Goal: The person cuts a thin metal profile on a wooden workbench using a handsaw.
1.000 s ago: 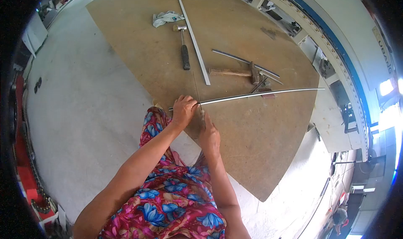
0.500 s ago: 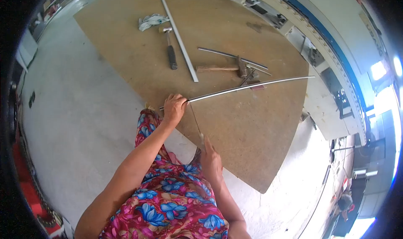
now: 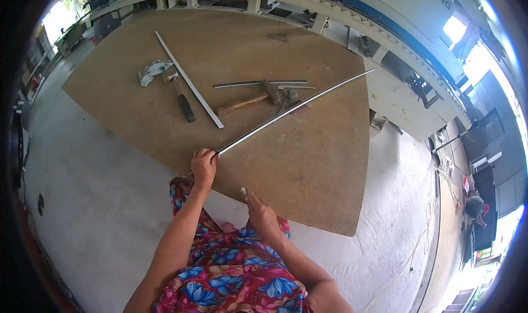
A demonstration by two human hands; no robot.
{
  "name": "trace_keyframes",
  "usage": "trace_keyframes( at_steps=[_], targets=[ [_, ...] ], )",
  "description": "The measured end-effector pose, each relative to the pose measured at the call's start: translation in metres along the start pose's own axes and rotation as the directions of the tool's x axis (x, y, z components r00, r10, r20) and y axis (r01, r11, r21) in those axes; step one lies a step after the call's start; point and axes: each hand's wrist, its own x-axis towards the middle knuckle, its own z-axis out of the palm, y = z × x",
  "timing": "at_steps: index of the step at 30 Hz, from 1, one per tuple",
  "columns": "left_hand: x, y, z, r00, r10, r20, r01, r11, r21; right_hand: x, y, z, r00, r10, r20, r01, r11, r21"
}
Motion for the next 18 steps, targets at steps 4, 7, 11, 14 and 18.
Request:
trace_keyframes(
  at_steps=[4, 7, 11, 14, 18],
  targets=[
    [0.001, -0.004, -0.001, 1.000, -0.017, -0.005, 0.017, 1.000, -0.001, -0.006, -0.011, -0.018, 0.997, 0.043, 0.067, -0.047, 0.997, 0.063],
    [0.008, -0.019, -0.016, 1.000, 0.006, -0.004, -0.005, 1.000, 0.018, -0.004, -0.026, -0.014, 0.997, -0.061, 0.047, 0.056, 0.992, 0.109],
    [0.002, -0.040, -0.047, 0.998, 0.038, 0.040, -0.040, 0.999, 0.033, -0.012, -0.028, 0.004, 0.984, -0.170, 0.058, 0.165, 0.983, 0.079],
    [-0.012, -0.052, -0.053, 0.998, -0.013, 0.063, 0.010, 0.999, 0.047, -0.014, -0.029, 0.012, 0.974, -0.198, 0.113, 0.194, 0.980, 0.053],
    [-0.021, -0.054, -0.051, 0.996, -0.054, 0.071, 0.052, 0.998, 0.036, -0.021, -0.040, 0.009, 0.972, -0.123, 0.198, 0.115, 0.992, 0.052]
  ],
)
